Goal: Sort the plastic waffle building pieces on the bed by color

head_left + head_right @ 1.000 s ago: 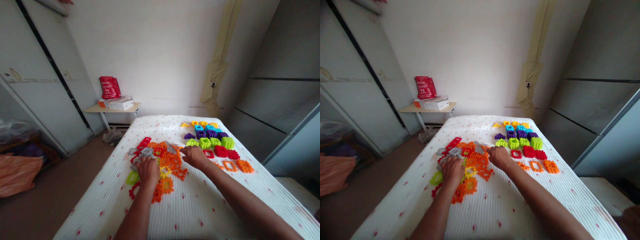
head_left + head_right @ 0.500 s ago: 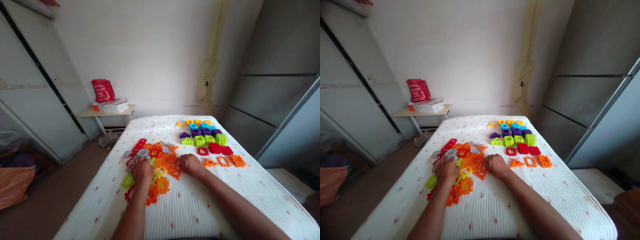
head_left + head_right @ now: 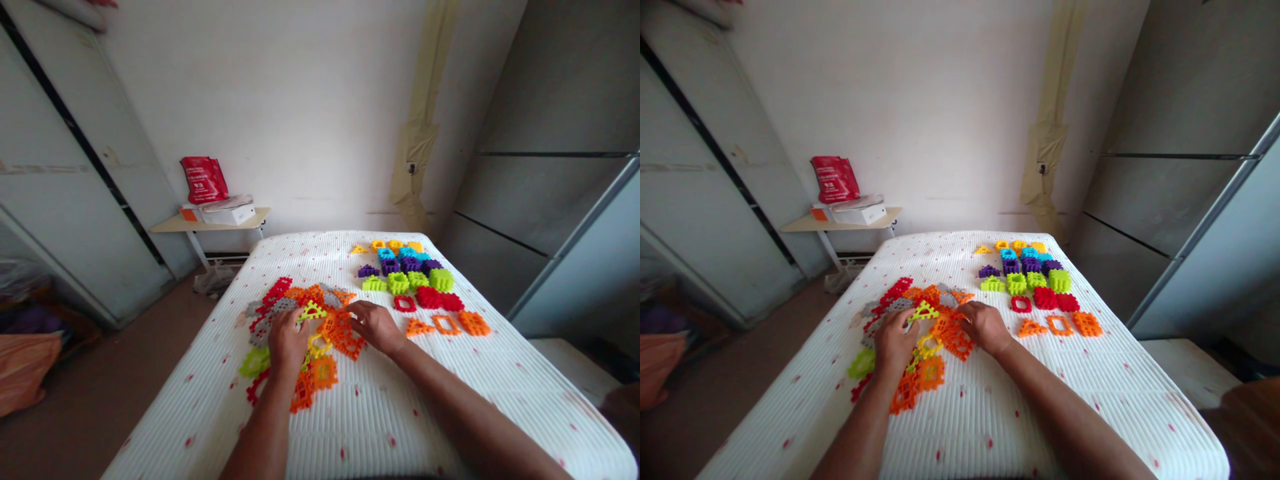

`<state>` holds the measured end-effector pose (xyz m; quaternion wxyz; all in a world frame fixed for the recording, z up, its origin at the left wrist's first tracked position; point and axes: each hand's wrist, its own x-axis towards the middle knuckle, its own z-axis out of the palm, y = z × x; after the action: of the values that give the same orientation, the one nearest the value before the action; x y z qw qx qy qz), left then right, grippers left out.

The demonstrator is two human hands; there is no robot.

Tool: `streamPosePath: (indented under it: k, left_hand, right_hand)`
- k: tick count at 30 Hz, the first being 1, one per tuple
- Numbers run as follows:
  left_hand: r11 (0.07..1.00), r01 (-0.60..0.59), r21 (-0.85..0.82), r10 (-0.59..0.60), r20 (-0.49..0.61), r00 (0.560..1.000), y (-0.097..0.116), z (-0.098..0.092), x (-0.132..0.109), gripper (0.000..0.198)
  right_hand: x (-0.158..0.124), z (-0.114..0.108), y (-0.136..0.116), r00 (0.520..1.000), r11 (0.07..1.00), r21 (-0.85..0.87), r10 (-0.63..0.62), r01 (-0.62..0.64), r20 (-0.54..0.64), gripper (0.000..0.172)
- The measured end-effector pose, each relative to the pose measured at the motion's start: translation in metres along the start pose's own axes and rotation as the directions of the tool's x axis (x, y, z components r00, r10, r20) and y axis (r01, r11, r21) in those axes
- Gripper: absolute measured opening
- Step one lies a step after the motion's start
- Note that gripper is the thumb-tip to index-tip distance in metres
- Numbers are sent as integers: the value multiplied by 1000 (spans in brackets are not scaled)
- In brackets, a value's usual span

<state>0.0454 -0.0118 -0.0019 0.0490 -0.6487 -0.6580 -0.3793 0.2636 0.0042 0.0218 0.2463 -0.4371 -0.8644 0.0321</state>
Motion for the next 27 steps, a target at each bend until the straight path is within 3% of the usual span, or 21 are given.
streamPosePath:
  k: [5, 13, 20, 27]
  left_hand:
    - [994, -75, -74, 72, -44, 996, 5, 2, -3, 15]
    - [973, -158, -166, 109, -269, 957, 9, -6, -4, 15]
    - [947, -200, -250, 136, -252, 958, 18, -7, -6, 16]
    - [922, -221, -317, 155, -221, 963, 20, -5, -9, 13]
  right_hand:
    - [15, 7, -16, 996, 995, 84, -50, 56, -75, 23]
    - [32, 12, -35, 984, 990, 73, -111, 122, -140, 30]
    - [34, 12, -39, 966, 977, 85, -176, 195, -189, 31]
    - [32, 9, -33, 990, 982, 143, -111, 123, -92, 37]
